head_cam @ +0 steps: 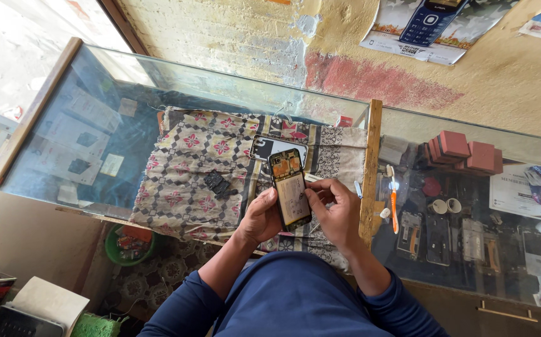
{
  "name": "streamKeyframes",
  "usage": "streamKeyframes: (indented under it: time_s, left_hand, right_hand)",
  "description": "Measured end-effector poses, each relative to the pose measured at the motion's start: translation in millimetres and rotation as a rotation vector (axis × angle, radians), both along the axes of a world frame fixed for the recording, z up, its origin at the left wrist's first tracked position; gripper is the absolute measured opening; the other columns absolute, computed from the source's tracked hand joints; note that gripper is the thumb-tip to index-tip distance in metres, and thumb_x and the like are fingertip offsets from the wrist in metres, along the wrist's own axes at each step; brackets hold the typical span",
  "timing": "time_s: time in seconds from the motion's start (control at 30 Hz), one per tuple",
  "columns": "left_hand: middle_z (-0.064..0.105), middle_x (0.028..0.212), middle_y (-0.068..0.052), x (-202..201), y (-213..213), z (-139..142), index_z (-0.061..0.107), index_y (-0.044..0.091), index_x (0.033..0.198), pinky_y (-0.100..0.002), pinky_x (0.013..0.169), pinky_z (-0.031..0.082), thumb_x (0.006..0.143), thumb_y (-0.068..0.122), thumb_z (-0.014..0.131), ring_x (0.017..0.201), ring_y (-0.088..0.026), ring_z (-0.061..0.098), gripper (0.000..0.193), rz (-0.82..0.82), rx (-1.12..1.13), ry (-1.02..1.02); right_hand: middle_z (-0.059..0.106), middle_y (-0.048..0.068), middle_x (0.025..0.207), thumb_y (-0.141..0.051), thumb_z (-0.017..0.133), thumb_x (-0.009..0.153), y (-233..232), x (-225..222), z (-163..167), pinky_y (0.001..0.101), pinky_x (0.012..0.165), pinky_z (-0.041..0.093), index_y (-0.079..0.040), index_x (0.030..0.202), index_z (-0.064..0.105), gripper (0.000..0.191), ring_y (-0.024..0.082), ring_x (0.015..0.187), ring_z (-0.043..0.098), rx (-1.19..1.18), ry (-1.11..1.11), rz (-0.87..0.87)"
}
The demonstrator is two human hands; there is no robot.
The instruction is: The person removes the old battery from a disassembled smartphone, applies adhesive tape to a new battery, and installs it into the phone chassis. The person uses a screwdriver to loosen internal components and handles the battery and phone parts by hand.
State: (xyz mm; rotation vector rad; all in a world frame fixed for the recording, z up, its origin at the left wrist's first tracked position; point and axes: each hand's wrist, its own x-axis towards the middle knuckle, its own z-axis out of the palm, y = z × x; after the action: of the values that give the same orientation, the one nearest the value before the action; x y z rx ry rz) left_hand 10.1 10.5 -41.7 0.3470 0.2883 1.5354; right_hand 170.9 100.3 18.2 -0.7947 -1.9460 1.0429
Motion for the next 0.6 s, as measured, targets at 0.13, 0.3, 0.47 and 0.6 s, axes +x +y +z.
streamKeyframes:
  time_s: [0.13, 0.3, 0.47, 0.6]
  left_hand:
    - [0.061, 0.140, -0.013, 2, 2, 4, 0.050, 0.002, 0.148, -0.044, 0.110, 0.048, 0.105, 0.047, 0.052, 0.126, -0.025, 0.060, 0.062, 0.023, -0.041, -0.022]
    - [0.063, 0.133, -0.012, 5, 6, 8, 0.052, 0.003, 0.145, -0.041, 0.101, 0.052, 0.108, 0.051, 0.042, 0.119, -0.024, 0.062, 0.062, 0.061, -0.101, 0.028]
    - [0.063, 0.130, -0.012, 8, 5, 3, 0.054, 0.003, 0.144, -0.039, 0.094, 0.053, 0.110, 0.050, 0.040, 0.113, -0.021, 0.062, 0.059, 0.101, -0.118, 0.142]
    - [0.066, 0.124, -0.013, 11, 4, 3, 0.057, -0.001, 0.139, -0.037, 0.089, 0.053, 0.110, 0.049, 0.040, 0.108, -0.021, 0.064, 0.061, 0.128, -0.146, 0.211]
  right_hand:
    - [0.075, 0.007, 0.081, -0.017, 0.079, 0.089, 2, -2, -3, 0.0253, 0.058, 0.056, -0.001, 0.097, 0.072, 0.019, 0.010, 0.068, 0.070, -0.145, -0.100, -0.040]
    - [0.074, 0.008, 0.078, -0.016, 0.081, 0.088, 6, -3, -11, 0.0269, 0.058, 0.056, -0.001, 0.091, 0.071, 0.018, 0.011, 0.068, 0.070, -0.237, -0.192, 0.000]
    - [0.073, 0.008, 0.091, -0.014, 0.080, 0.087, 7, -1, -21, 0.0263, 0.063, 0.059, -0.001, 0.084, 0.072, 0.016, 0.012, 0.071, 0.070, -0.103, -0.136, 0.012]
    - [0.073, 0.008, 0.090, -0.014, 0.080, 0.086, 8, 0, -29, 0.0263, 0.063, 0.059, -0.002, 0.084, 0.072, 0.014, 0.013, 0.071, 0.069, -0.198, -0.132, 0.011]
